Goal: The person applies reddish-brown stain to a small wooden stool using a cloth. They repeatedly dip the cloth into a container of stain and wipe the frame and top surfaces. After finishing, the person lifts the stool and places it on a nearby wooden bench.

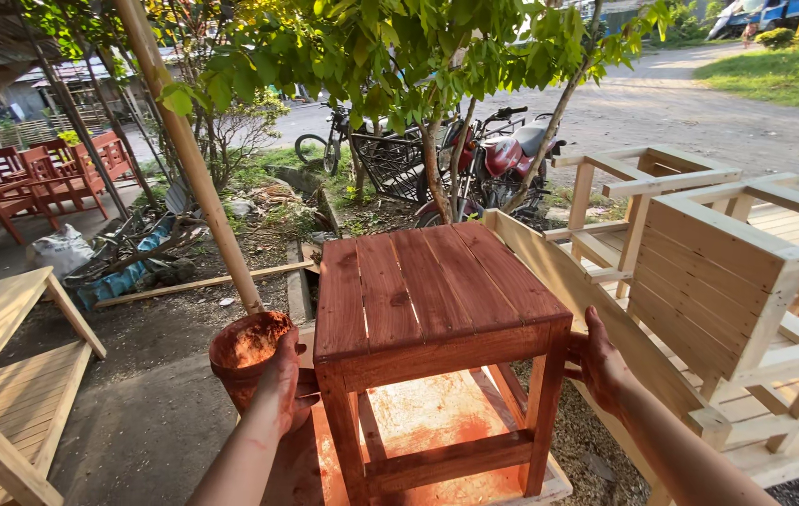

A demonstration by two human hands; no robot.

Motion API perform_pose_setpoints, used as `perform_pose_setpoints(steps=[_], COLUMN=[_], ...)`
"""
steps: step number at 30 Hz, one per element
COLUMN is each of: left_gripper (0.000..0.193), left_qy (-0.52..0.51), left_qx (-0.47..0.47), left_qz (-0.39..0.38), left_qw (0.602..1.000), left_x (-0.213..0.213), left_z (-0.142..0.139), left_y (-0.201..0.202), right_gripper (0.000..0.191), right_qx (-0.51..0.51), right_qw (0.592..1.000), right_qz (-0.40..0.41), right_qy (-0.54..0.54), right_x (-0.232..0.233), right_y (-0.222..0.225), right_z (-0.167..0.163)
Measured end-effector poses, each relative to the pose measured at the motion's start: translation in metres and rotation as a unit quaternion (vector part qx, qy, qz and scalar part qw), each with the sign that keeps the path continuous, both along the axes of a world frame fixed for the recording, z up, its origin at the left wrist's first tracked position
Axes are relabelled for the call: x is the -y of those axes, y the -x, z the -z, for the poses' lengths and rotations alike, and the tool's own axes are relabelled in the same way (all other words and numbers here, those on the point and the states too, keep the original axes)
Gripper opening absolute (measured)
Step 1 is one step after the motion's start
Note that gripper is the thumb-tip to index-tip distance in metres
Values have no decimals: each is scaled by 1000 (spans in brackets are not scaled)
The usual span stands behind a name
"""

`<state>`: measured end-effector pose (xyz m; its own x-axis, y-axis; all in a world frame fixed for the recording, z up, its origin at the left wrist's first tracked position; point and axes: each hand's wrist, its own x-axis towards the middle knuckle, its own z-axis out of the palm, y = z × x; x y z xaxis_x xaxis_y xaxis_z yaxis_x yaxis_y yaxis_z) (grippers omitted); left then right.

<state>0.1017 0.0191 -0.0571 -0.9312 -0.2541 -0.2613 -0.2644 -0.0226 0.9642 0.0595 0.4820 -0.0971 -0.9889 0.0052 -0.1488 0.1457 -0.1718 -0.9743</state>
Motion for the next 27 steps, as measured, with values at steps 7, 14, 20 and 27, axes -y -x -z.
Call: perform_pose_setpoints(steps=[7, 14, 20, 27], left_gripper=[103, 79, 45, 24], left_qy=[67, 65, 154, 136], left_qx=[69, -27, -140, -78], left_qz=[-6, -56, -63, -43], left_qw=[995, 996, 976, 987], left_x=[2, 4, 37, 87], left_z=[-26, -42, -48, -51], left_y=[4, 8, 11, 11], right_gripper=[85, 46, 34, 26], right_qx=[-46, -230, -458, -557], right_qw=[992, 898, 774, 740], right_qz=[45, 7, -64, -166], right_qy=[-111, -375, -432, -338], right_x=[-23, 10, 123, 279], right_y=[35, 84, 68, -5], right_z=[-32, -80, -122, -138])
